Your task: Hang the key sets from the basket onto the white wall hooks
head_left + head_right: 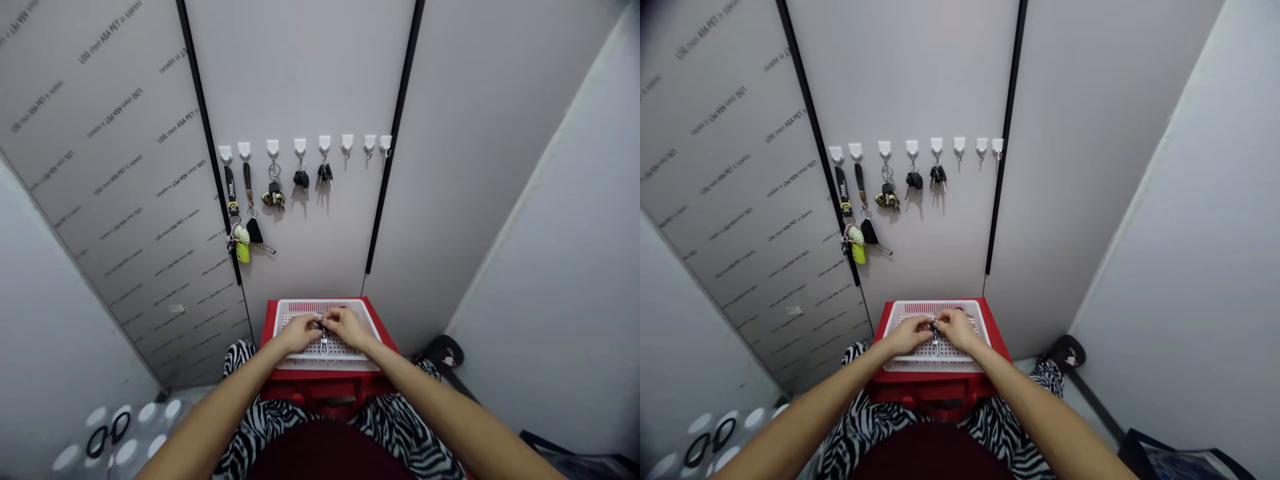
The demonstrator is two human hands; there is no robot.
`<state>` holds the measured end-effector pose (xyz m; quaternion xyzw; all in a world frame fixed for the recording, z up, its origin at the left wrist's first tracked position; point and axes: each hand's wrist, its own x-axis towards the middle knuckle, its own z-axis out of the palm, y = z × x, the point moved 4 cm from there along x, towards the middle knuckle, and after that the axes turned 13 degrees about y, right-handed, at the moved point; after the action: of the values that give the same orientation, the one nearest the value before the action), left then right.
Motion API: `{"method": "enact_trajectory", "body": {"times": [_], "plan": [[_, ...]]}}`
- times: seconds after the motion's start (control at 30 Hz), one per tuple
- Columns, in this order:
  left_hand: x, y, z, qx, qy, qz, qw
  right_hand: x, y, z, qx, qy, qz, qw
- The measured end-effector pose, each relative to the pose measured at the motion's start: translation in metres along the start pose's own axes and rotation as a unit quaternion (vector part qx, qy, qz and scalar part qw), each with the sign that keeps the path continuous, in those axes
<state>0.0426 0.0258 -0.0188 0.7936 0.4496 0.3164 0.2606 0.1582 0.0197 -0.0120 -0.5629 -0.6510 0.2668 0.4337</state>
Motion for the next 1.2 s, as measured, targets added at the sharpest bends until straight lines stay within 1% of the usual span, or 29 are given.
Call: {"method": "enact_trajectory", "body": {"times": [0.07, 0.17, 0.23, 0.33, 0.4, 0.5, 0.57, 0.63, 0.73, 0.83, 0.93, 1.03, 1.1, 1.17, 1.2], "plan": [[0.002, 0.004, -0.003, -0.037, 0.027, 0.003, 0.999, 0.001, 0.001, 0.000, 0.046, 0.006, 0.025, 0.999], [0.003, 0.005, -0.006, -0.071, 0.053, -0.037, 0.995, 0.002, 0.003, -0.001, 0.081, 0.023, 0.041, 0.996], [0.003, 0.005, -0.009, -0.087, 0.071, -0.064, 0.992, 0.003, 0.004, -0.001, 0.085, 0.018, 0.042, 0.995], [0.005, 0.004, -0.013, -0.130, 0.113, -0.072, 0.982, 0.004, 0.002, -0.002, 0.098, 0.001, 0.043, 0.994], [0.007, 0.003, -0.016, -0.172, 0.144, -0.083, 0.971, 0.005, -0.003, -0.005, 0.116, 0.012, 0.030, 0.993], [0.008, -0.001, -0.020, -0.228, 0.181, -0.131, 0.948, 0.005, -0.009, -0.007, 0.120, 0.041, -0.019, 0.992], [0.008, -0.003, -0.022, -0.249, 0.193, -0.160, 0.935, 0.004, -0.010, -0.002, 0.104, 0.025, -0.036, 0.994], [0.007, -0.004, -0.021, -0.270, 0.192, -0.174, 0.927, 0.003, -0.009, 0.006, 0.085, 0.002, -0.031, 0.996], [0.006, -0.003, -0.019, -0.307, 0.169, -0.172, 0.921, 0.001, -0.010, 0.016, 0.102, 0.002, -0.024, 0.995], [0.006, -0.002, -0.018, -0.324, 0.155, -0.164, 0.919, 0.002, -0.015, 0.019, 0.119, 0.004, -0.030, 0.992], [0.006, -0.005, -0.021, -0.306, 0.181, -0.168, 0.919, 0.003, -0.013, 0.013, 0.095, -0.004, 0.003, 0.995], [0.004, -0.007, -0.023, -0.256, 0.206, -0.173, 0.928, 0.004, -0.014, 0.003, 0.075, -0.065, 0.026, 0.995], [0.004, -0.004, -0.024, -0.207, 0.228, -0.153, 0.939, 0.005, -0.021, -0.005, 0.054, -0.096, 0.013, 0.994], [0.005, 0.008, -0.023, -0.169, 0.236, -0.101, 0.952, 0.009, -0.033, -0.015, 0.027, -0.089, -0.012, 0.996], [0.008, 0.016, -0.022, -0.167, 0.225, -0.070, 0.957, 0.012, -0.042, -0.020, 0.012, -0.072, -0.028, 0.997]]}}
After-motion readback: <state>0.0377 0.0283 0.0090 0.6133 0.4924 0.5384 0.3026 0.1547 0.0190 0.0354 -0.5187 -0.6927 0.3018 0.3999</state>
